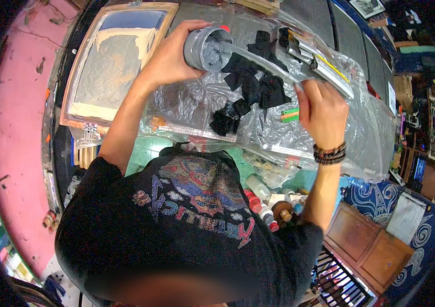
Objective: Prepare a screen printing screen by applying ink to the mesh.
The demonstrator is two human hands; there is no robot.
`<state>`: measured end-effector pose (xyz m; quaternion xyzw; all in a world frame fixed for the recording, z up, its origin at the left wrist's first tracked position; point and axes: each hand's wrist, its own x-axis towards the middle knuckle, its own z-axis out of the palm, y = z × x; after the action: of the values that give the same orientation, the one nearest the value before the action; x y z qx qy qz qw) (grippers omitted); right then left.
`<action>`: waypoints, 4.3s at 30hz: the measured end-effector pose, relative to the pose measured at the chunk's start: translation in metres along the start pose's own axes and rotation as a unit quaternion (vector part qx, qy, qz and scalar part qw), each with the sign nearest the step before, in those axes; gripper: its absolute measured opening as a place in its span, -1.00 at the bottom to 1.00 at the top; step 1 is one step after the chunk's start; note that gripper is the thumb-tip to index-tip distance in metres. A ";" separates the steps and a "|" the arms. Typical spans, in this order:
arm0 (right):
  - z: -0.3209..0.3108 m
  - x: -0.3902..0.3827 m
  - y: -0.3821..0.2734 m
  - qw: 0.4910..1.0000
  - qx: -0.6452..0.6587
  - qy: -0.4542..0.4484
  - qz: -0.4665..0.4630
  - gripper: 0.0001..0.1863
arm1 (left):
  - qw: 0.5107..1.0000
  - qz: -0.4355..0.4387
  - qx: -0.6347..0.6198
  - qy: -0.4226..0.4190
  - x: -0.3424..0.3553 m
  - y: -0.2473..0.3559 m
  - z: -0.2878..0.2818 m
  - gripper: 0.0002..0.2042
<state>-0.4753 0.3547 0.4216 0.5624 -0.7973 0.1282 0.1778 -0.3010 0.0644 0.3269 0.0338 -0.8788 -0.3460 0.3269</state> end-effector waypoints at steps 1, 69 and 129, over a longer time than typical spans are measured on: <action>-0.008 0.010 0.000 0.997 -0.044 0.004 -0.070 -0.86 | 1.000 -0.001 -0.004 -0.010 0.001 0.000 0.001 -0.11; 0.053 -0.040 0.009 0.988 0.099 0.065 0.103 -0.87 | 0.749 -0.324 -0.568 0.107 -0.050 -0.013 0.034 -0.33; 0.065 -0.011 -0.051 0.958 0.194 -0.100 0.189 -0.68 | 0.962 -0.025 0.064 0.263 -0.048 -0.028 0.030 -0.06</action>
<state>-0.4327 0.3205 0.3589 0.4355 -0.8624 0.2545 -0.0425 -0.2861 0.0743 0.2658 0.1670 -0.7810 -0.2758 0.5349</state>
